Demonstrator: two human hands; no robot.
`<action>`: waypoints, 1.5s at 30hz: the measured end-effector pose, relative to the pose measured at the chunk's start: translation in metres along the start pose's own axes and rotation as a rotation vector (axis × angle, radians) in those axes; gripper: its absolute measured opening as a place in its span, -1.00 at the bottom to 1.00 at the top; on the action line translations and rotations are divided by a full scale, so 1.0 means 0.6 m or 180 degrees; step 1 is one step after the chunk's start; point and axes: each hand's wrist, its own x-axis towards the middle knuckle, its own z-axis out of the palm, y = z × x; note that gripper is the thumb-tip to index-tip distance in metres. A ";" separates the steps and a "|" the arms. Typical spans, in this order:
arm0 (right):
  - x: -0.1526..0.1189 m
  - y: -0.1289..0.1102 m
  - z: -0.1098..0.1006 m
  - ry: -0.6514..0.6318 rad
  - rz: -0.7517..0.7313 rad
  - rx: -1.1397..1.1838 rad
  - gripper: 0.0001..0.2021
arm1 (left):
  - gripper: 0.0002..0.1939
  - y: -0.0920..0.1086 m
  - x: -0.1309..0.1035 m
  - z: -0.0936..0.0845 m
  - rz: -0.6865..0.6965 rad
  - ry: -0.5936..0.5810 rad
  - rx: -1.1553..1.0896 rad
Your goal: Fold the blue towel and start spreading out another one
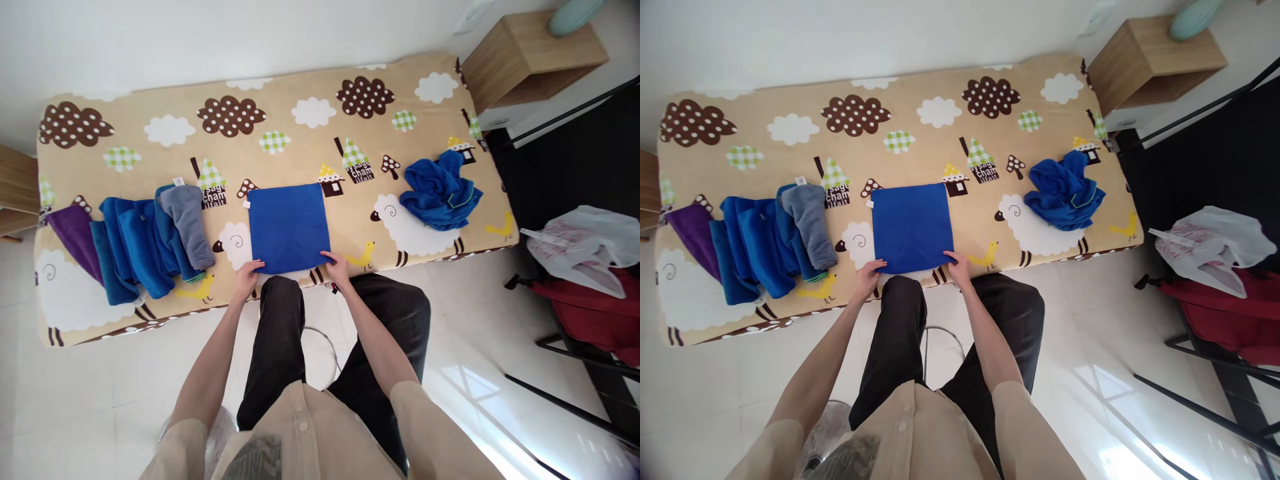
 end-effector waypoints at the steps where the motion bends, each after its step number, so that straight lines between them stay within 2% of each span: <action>1: 0.003 0.001 0.000 0.0059 0.0076 0.0193 -0.55 | -0.58 0.001 0.001 -0.001 -0.0052 0.0102 -0.0036; 4: 0.012 0.002 -0.005 0.0072 0.0133 0.0662 -0.68 | -0.61 0.001 0.005 -0.002 -0.0183 0.0341 -0.0150; 8: 0.021 0.007 -0.009 0.0129 0.0154 0.0844 -0.73 | -0.66 0.004 0.008 -0.006 -0.0318 0.0420 -0.0220; 12: 0.022 0.016 -0.008 0.0295 0.0359 0.0932 -0.65 | -0.73 0.008 0.006 -0.018 -0.0385 0.0327 -0.0302; 15: 0.020 0.023 -0.005 0.0258 0.0437 0.1083 -0.60 | -0.69 0.010 0.002 -0.024 -0.0504 0.0306 -0.0485; 19: 0.019 0.028 0.001 0.0278 0.0538 0.1354 -0.56 | -0.65 0.016 0.004 -0.019 -0.0584 0.0510 -0.0826; 23: 0.025 0.028 0.004 0.0359 0.0623 0.1517 -0.52 | -0.60 0.028 0.015 -0.009 -0.0659 0.0565 -0.1183; 27: 0.026 0.030 0.000 0.0295 0.0750 0.1410 -0.50 | -0.62 0.031 0.023 -0.008 -0.0836 0.0563 -0.1083; 32: 0.017 0.036 -0.012 0.0292 0.0564 0.1043 -0.59 | -0.65 0.017 0.012 -0.013 -0.0836 0.0441 -0.0810; 37: 0.014 0.031 -0.019 0.0199 0.0646 0.0800 -0.63 | -0.62 -0.001 -0.006 -0.008 -0.1042 0.0376 -0.0941; 41: 0.020 0.029 -0.017 0.0291 0.0789 0.0587 -0.65 | -0.56 -0.015 -0.007 0.002 -0.1383 0.0504 -0.1162; 45: 0.024 0.034 -0.016 0.0382 0.0974 0.0475 -0.66 | -0.53 -0.028 -0.007 0.010 -0.1446 0.0567 -0.1226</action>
